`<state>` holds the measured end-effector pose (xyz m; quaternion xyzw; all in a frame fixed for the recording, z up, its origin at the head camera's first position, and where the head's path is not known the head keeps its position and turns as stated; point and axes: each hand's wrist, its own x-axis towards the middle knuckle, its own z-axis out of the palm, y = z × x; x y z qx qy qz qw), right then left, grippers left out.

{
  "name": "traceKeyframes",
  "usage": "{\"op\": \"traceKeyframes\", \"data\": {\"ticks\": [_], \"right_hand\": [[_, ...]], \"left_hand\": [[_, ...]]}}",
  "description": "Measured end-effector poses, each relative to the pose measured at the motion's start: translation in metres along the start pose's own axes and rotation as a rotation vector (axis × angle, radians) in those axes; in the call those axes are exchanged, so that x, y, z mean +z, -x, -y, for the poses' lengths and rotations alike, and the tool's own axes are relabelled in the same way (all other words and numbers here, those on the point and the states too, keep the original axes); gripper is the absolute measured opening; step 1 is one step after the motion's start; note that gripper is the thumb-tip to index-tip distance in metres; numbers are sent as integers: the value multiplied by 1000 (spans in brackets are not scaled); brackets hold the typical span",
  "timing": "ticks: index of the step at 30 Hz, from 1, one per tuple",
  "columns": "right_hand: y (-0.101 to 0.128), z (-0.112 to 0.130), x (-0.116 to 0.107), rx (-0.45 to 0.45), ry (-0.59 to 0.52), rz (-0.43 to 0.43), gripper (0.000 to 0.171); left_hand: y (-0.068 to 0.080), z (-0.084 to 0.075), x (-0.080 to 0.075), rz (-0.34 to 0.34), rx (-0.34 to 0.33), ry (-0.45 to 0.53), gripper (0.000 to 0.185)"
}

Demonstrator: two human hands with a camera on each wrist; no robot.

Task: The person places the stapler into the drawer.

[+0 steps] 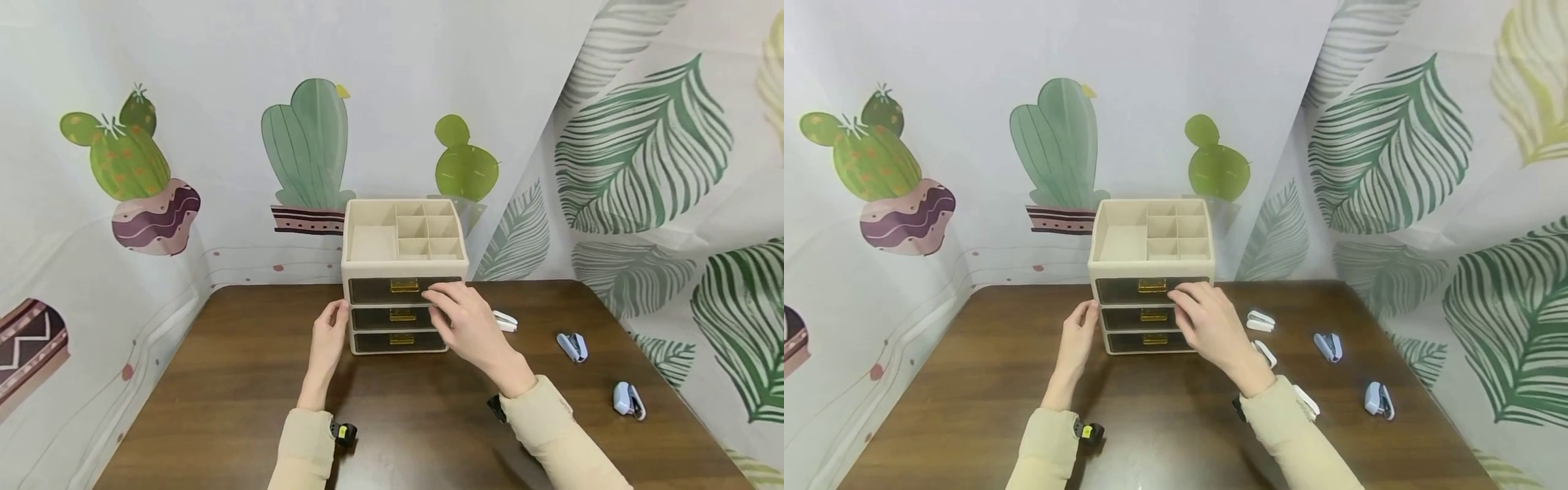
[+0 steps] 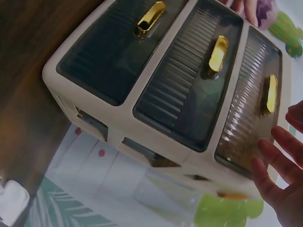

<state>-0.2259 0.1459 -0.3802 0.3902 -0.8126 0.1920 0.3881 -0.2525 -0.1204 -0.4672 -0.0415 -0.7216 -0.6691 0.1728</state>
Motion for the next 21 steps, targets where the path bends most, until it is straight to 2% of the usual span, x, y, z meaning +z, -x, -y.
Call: {"op": "traceKeyframes", "data": {"ticks": [11,17,21], "right_hand": [[-16,-1,19,-127,206,28,21],[-20,-3,26,-170,297,8,8],[-23,-5,30,-201,351,-16,15]], "left_hand": [[3,6,1,-11,23,2,35],[1,7,1,-4,7,15,32],[1,2,-3,13,-12,19,31]]}}
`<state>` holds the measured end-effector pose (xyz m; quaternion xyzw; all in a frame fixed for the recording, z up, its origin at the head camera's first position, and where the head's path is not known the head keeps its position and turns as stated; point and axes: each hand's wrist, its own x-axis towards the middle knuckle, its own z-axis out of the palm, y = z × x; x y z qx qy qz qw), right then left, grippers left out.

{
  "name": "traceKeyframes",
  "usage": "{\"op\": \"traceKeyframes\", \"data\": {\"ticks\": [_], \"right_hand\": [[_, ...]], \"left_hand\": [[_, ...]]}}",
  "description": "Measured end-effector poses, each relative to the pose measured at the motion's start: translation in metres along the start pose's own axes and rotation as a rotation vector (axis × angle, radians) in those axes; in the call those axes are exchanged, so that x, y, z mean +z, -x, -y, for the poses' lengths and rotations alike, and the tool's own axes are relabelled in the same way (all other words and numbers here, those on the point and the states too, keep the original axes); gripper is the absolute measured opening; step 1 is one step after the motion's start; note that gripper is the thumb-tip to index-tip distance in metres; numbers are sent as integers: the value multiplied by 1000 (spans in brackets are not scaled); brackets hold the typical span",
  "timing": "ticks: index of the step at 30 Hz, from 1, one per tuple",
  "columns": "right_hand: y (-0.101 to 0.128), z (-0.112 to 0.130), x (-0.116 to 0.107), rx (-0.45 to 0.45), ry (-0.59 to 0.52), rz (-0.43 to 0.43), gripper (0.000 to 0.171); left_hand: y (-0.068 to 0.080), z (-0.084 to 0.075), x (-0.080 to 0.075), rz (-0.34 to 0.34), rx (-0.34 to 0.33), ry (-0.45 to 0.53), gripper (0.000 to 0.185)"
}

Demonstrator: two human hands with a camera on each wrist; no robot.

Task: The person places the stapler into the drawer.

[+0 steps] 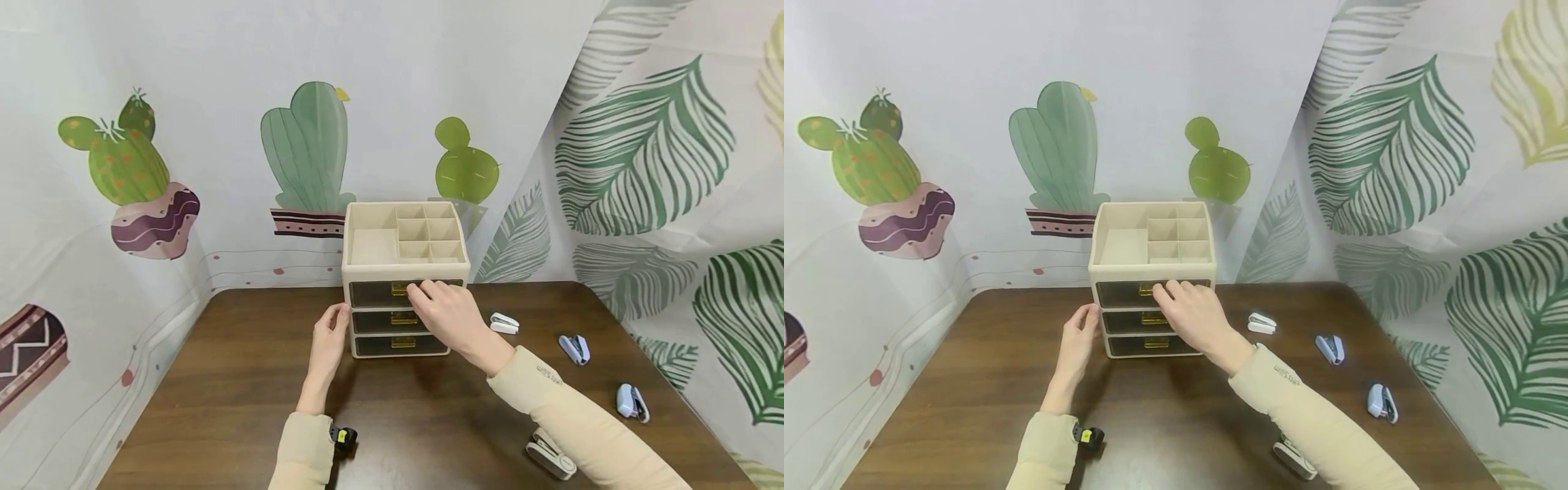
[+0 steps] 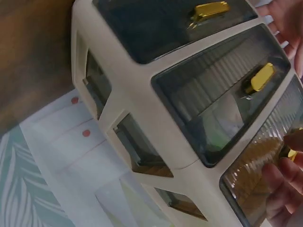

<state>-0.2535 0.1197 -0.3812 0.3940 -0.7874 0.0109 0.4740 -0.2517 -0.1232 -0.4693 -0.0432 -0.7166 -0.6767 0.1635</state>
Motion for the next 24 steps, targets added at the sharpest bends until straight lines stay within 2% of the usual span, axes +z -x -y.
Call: {"op": "traceKeyframes", "data": {"ticks": [6,10,14,18,24], "right_hand": [[1,-3,8,-52,50,-5,20],[2,-4,8,-65,74,12,22],[3,-5,8,-82,83,29,24],[5,-6,7,-92,96,10,24],[6,-1,-3,-121,113,-21,26]], "left_hand": [[10,-29,-5,26,-5,-25,31],[12,-34,-4,31,5,-18,30],[6,-17,-3,13,7,0,31],[0,1,-1,-9,4,2,34],[1,0,1,-3,4,3,36]]}}
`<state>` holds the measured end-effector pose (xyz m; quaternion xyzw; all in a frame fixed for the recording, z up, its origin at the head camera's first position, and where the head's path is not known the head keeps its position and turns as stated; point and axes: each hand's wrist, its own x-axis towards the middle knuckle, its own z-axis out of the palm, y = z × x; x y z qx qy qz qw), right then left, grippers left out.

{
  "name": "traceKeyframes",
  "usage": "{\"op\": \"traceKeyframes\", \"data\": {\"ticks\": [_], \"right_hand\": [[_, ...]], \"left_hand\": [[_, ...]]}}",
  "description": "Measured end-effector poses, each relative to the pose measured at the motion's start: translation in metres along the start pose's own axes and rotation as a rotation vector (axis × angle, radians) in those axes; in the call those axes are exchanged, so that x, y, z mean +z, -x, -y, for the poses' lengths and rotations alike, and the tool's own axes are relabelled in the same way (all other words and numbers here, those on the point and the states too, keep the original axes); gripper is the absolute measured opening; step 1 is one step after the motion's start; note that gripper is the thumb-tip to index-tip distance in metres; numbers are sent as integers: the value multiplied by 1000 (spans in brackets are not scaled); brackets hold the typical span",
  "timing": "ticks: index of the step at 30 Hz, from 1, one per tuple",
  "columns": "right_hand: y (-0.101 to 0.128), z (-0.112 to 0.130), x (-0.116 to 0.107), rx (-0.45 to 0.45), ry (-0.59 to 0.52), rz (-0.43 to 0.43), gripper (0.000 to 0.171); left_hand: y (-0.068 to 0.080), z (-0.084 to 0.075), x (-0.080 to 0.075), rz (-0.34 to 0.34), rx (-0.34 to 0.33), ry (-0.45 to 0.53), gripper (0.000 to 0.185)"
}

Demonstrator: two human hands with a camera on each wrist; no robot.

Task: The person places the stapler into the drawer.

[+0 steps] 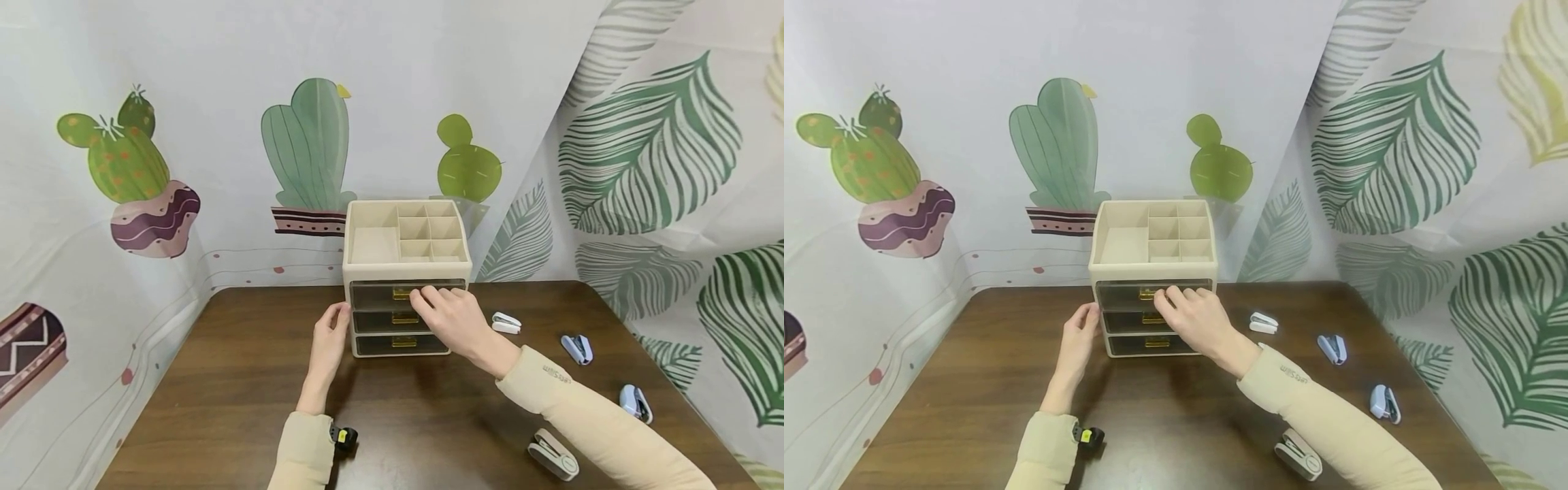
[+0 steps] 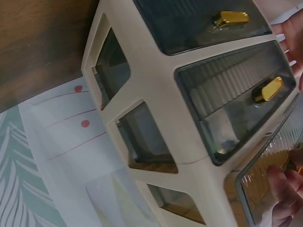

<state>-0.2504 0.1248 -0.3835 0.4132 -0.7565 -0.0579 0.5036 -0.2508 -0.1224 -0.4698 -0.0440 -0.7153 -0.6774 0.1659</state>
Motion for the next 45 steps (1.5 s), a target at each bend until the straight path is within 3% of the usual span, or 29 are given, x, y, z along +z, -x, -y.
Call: {"op": "traceKeyframes", "data": {"ticks": [14,21,23,30,45], "right_hand": [[5,13,-24,-32,-68,-45,22],[7,17,-35,-56,-86,-53,23],[8,19,-38,-62,-90,-55,23],[9,24,-45,-65,-123,-75,24],[13,32,-59,-81,-142,-86,23]], "left_hand": [[-2,4,-1,-4,30,-23,34],[-1,3,-2,7,8,-31,32],[-1,0,-2,12,1,-32,31],[11,-37,-2,34,-2,-67,30],[10,-36,-2,28,15,-49,29]]}}
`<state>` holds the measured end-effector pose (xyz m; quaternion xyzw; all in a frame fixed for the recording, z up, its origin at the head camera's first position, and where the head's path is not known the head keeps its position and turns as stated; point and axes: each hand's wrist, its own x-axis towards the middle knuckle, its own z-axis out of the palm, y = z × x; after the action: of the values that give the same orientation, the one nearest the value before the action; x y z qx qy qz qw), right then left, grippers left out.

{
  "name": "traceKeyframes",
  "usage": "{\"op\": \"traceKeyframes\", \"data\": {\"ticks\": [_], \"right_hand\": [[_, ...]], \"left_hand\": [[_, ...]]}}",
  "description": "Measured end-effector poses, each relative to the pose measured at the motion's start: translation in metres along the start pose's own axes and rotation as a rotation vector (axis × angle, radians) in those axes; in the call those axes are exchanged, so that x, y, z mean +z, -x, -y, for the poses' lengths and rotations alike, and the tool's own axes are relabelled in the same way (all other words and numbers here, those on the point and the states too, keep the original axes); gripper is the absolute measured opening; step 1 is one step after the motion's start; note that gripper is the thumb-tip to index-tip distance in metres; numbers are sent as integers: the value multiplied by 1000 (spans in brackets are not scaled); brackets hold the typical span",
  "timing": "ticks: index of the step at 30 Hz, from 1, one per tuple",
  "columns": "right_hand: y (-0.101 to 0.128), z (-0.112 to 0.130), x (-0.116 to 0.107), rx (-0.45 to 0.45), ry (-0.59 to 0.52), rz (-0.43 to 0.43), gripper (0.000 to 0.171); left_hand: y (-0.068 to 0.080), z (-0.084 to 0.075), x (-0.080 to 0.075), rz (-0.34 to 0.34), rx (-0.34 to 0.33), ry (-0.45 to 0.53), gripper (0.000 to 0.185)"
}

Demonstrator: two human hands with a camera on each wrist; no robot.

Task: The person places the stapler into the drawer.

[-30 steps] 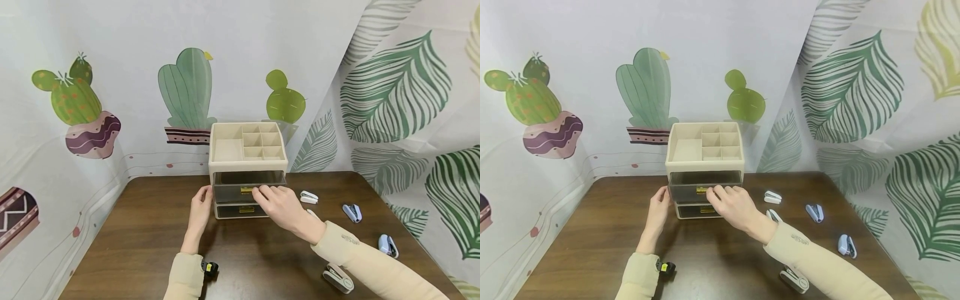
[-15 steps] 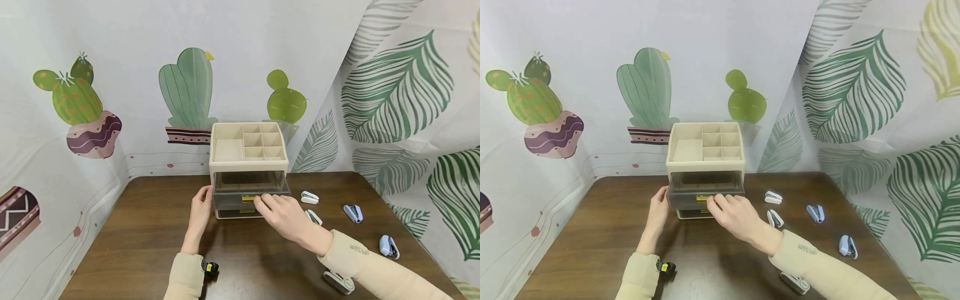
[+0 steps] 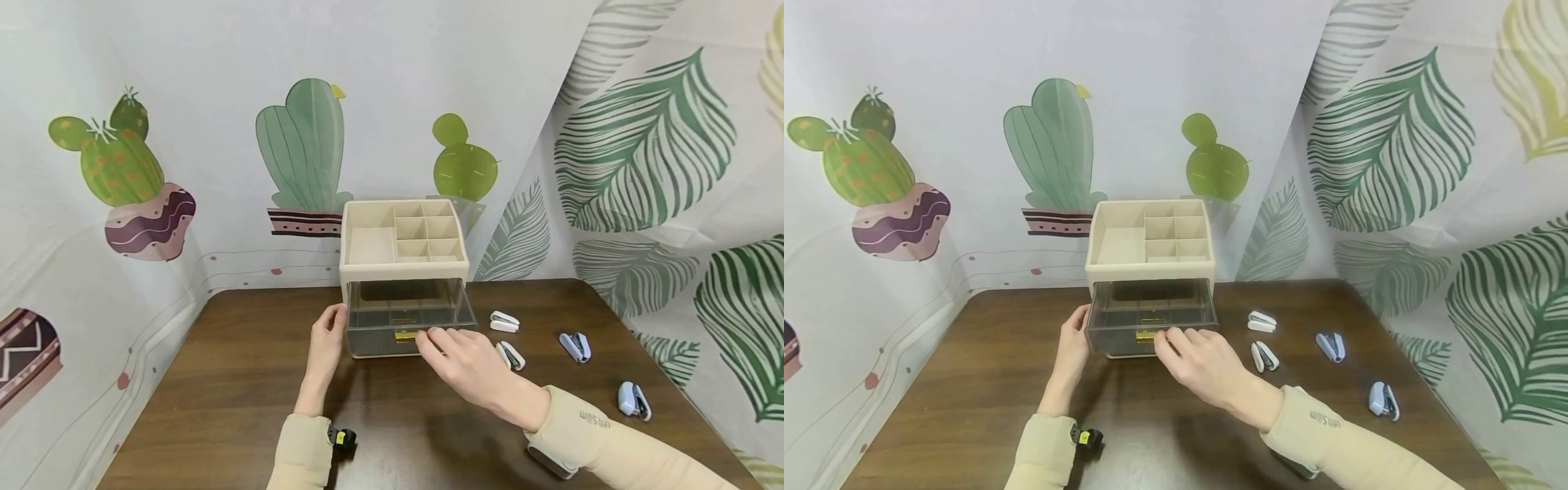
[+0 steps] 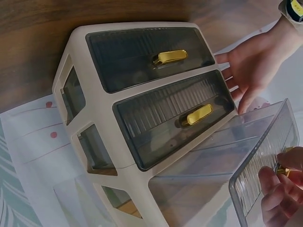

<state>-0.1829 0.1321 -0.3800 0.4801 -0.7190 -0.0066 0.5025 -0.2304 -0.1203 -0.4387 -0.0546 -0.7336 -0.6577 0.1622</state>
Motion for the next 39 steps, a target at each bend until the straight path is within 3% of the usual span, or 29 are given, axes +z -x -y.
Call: {"op": "traceKeyframes", "data": {"ticks": [7,14,27,33,39], "right_hand": [[-1,4,-5,-4,-1,-35,24],[-4,7,-9,-29,10,-62,23],[-10,9,-19,-61,28,-185,17],[2,7,-25,-14,38,-218,20],[28,3,-33,97,13,-132,21]], "left_hand": [[0,0,-1,10,11,4,29],[-12,37,1,-6,5,20,30],[-11,43,1,-30,30,39,32],[-11,45,2,-41,67,32,29],[-11,43,3,-31,47,40,31]]}}
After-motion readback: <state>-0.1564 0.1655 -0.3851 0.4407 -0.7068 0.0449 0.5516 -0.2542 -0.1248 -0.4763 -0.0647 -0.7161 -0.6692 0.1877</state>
